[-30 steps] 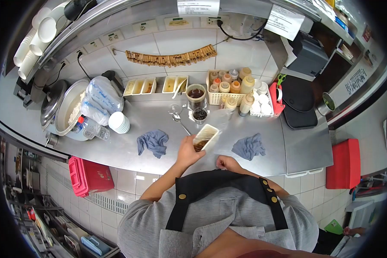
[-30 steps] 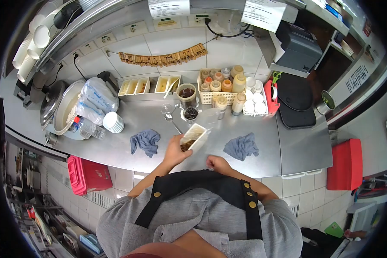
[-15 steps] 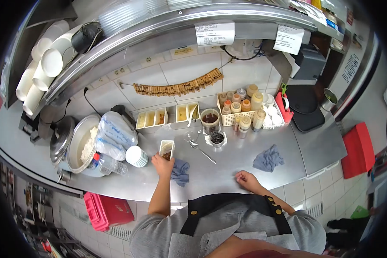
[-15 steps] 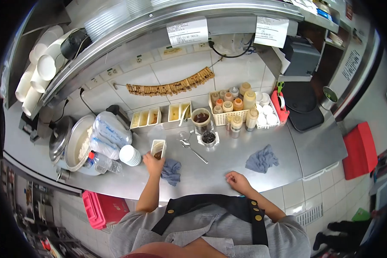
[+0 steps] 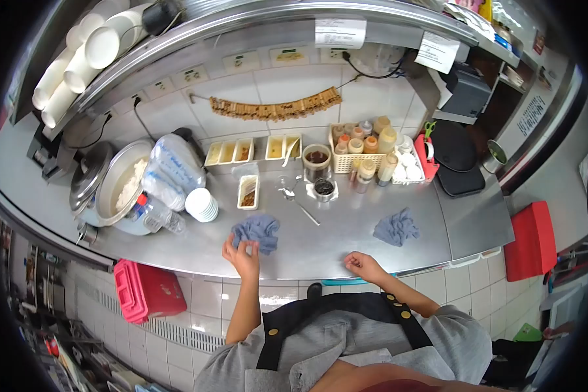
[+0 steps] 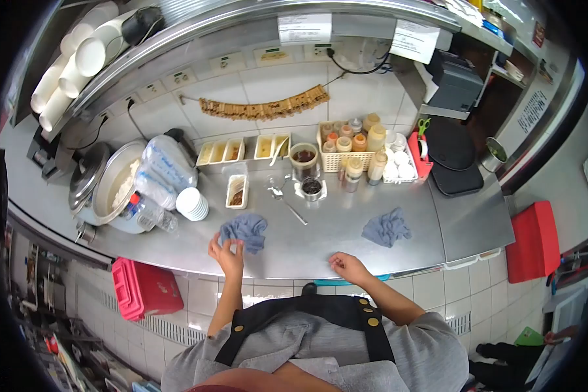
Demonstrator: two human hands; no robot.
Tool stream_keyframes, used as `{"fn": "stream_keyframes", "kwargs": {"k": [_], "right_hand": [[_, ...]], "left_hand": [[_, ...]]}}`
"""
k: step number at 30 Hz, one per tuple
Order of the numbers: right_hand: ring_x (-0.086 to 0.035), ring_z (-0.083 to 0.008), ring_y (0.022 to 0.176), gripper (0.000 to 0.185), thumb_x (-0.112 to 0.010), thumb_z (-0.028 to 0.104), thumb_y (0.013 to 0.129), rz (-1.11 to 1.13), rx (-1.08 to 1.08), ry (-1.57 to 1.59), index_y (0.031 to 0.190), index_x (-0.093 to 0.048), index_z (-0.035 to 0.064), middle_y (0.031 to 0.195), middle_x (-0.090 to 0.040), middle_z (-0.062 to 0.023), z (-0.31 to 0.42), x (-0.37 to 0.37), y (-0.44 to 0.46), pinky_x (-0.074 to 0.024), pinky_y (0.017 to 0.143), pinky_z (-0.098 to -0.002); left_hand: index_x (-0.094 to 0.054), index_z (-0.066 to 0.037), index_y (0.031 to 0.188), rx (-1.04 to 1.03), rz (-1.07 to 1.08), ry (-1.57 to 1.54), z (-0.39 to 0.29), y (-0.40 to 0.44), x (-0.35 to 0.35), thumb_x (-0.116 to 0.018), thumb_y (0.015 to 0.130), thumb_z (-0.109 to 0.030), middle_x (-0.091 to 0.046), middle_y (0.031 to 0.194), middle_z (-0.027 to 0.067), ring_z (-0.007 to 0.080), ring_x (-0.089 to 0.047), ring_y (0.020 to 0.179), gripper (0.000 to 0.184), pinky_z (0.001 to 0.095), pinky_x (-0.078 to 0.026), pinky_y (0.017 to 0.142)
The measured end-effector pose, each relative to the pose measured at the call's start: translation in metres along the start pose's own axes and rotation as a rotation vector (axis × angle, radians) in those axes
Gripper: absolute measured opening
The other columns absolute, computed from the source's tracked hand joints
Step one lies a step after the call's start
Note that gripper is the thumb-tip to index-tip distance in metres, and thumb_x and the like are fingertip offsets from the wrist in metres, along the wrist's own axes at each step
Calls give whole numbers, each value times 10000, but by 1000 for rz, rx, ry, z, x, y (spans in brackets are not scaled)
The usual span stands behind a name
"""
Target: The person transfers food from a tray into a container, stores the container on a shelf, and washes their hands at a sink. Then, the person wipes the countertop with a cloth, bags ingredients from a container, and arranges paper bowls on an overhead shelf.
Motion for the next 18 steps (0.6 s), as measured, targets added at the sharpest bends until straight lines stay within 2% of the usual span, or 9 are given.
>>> {"fn": "stream_keyframes", "kwargs": {"k": [3,4,7,9,10,13,15,17,18], "right_hand": [[-573,-79,809,170,-647,109,932,93,-54,55,1073,-624,18,865,-623,-1,-10,-29,11,-487,756,-249],[-600,-109,806,176,-652,110,919,120,-6,49,1067,-629,18,872,-640,-27,-2,-42,17,-503,756,-268],[-627,-137,805,182,-654,113,909,178,65,13,1064,-634,20,867,-657,-55,32,-82,36,-518,752,-284],[-629,-144,806,189,-655,129,908,239,117,-64,1066,-636,28,866,-659,-57,63,-118,47,-519,749,-290],[-633,-160,806,191,-655,144,905,246,152,-92,1065,-639,41,867,-662,-63,76,-138,55,-522,752,-304],[-638,-172,806,196,-661,163,898,286,225,-183,1059,-642,51,872,-666,-67,116,-200,73,-524,752,-316],[-622,-156,782,197,-674,153,894,300,248,-172,1060,-646,52,880,-661,-60,135,-249,91,-519,740,-306],[-606,-140,758,199,-687,143,889,336,265,-163,1062,-650,52,887,-655,-53,158,-298,106,-514,727,-296],[-615,-158,801,214,-698,146,874,352,286,-203,1061,-653,53,906,-658,-60,171,-324,116,-520,728,-300]], "left_hand": [[-707,-105,785,157,45,20,55,-52,38,-844,713,-161,-416,1422,220,447,-292,1319,165,534,-298,1069],[-707,-105,785,168,49,28,75,-64,51,-844,713,-161,-416,1422,220,447,-292,1319,165,534,-298,1069],[-724,-114,901,230,-59,153,135,-81,95,-811,725,-94,-353,1474,218,454,-269,1325,197,535,-292,1077],[-670,-146,1157,381,-127,180,177,-89,124,-762,731,-27,-244,1531,229,470,-235,1342,452,541,-274,1091],[-527,-168,1353,445,-93,202,196,-92,131,-730,736,-8,-156,1545,262,488,-214,1351,668,545,-268,1098],[-476,-167,1386,547,-116,191,264,-100,142,-758,733,-42,-156,1524,298,498,-193,1359,722,558,-276,1090],[-522,-154,1335,508,-136,190,295,-89,158,-780,733,-75,-164,1513,307,496,-193,1357,659,567,-283,1085],[-576,-149,1273,490,27,136,324,-79,172,-795,730,-94,-174,1510,304,489,-190,1359,588,569,-279,1089],[-624,-131,1196,440,15,125,337,-68,190,-801,721,-103,-246,1486,295,493,-200,1352,508,567,-278,1094]]}}
Point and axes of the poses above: each hand's wrist, its own y-axis towards the middle knuckle, its own x-axis out of the back of the hand, z = x × y, the point moved 10 cm from there along y, towards the middle knuckle
